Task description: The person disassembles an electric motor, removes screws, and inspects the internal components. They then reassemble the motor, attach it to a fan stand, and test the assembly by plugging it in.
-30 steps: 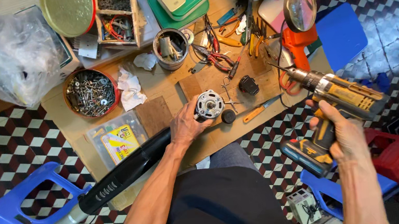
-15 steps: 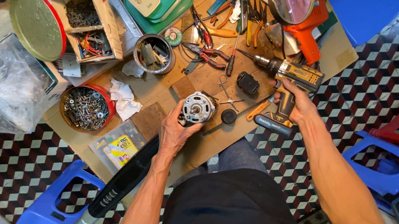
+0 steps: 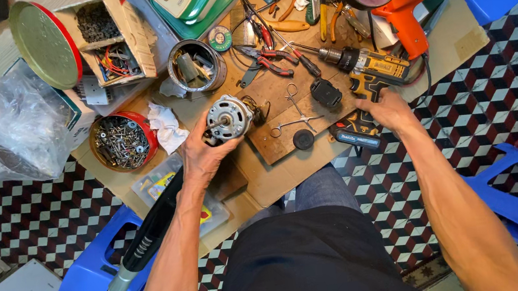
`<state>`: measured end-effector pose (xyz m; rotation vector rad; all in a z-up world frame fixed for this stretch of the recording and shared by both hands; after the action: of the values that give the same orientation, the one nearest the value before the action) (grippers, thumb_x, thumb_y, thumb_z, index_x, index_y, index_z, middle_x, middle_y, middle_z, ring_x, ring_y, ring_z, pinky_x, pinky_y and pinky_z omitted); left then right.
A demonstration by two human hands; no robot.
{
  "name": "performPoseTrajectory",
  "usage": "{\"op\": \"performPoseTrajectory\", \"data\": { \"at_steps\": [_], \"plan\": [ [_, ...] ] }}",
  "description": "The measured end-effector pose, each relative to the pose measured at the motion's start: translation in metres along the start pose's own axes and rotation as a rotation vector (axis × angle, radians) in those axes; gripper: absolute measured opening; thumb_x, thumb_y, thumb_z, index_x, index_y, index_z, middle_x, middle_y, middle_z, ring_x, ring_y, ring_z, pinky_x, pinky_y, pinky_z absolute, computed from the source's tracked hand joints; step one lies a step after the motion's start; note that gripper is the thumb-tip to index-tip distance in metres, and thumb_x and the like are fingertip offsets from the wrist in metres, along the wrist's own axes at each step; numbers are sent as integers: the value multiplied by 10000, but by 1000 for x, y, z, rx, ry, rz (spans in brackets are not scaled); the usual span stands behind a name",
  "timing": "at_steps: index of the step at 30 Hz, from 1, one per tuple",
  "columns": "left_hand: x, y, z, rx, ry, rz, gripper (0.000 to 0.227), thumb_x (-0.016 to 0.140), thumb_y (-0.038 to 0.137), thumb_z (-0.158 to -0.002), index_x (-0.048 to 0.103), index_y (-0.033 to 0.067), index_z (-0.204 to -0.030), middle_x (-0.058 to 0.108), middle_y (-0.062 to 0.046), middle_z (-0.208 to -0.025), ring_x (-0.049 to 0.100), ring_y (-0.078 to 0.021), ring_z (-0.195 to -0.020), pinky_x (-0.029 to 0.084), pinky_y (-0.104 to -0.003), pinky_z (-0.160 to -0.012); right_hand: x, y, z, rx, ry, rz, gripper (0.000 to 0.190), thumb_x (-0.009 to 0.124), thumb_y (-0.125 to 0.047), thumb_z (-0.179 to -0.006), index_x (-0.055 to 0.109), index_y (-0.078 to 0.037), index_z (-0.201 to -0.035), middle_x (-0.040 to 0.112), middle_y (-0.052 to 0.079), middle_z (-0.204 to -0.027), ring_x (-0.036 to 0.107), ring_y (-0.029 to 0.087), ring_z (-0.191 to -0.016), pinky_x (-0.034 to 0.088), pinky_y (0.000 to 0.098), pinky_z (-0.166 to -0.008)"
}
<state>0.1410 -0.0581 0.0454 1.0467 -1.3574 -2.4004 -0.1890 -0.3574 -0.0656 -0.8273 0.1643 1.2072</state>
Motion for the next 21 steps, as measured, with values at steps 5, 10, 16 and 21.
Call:
{"op": "performPoseTrajectory", "data": {
  "at_steps": [5,10,16,21],
  "plan": [
    [-10,-2,-17,86,77,-64,762,932,285,-701,613,54,-1354,748,-95,-1185,728,-177,-1052,559,-312,-929,-14,-37,62,-213,343,182,499,784,-263,-893,642,42,-1262,666,259,-1195,648,403,-1092,499,469,-931],
    [-15,-7,-27,126,60,-59,713,925,275,-712,631,61,-1326,750,-86,-1179,722,-181,-1049,559,-313,-927,29,-81,119,-499,422,77,301,670,-169,-960,667,36,-1182,661,220,-1213,668,366,-1078,525,428,-933],
    [-12,0,-22,167,73,-60,725,928,258,-709,615,44,-1327,735,-99,-1186,712,-184,-1052,555,-320,-926,129,-114,86,-388,43,-84,317,650,-213,-934,700,-62,-1208,718,141,-1110,732,278,-997,573,384,-899],
    [-11,7,-13,63,21,-35,696,915,256,-709,642,54,-1317,760,-88,-1164,727,-164,-1037,563,-306,-926,182,-146,33,-596,153,-78,629,836,-230,-753,594,38,-1268,630,247,-1186,632,393,-1033,505,452,-867]
  ]
}}
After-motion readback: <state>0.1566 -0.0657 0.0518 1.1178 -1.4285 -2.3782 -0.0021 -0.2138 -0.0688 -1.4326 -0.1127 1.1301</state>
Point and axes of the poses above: each hand's wrist, its own z-axis away from the middle knuckle, its own x-axis out of the palm, y = z × x, the point moved 7 cm from there along -z, towards the middle knuckle
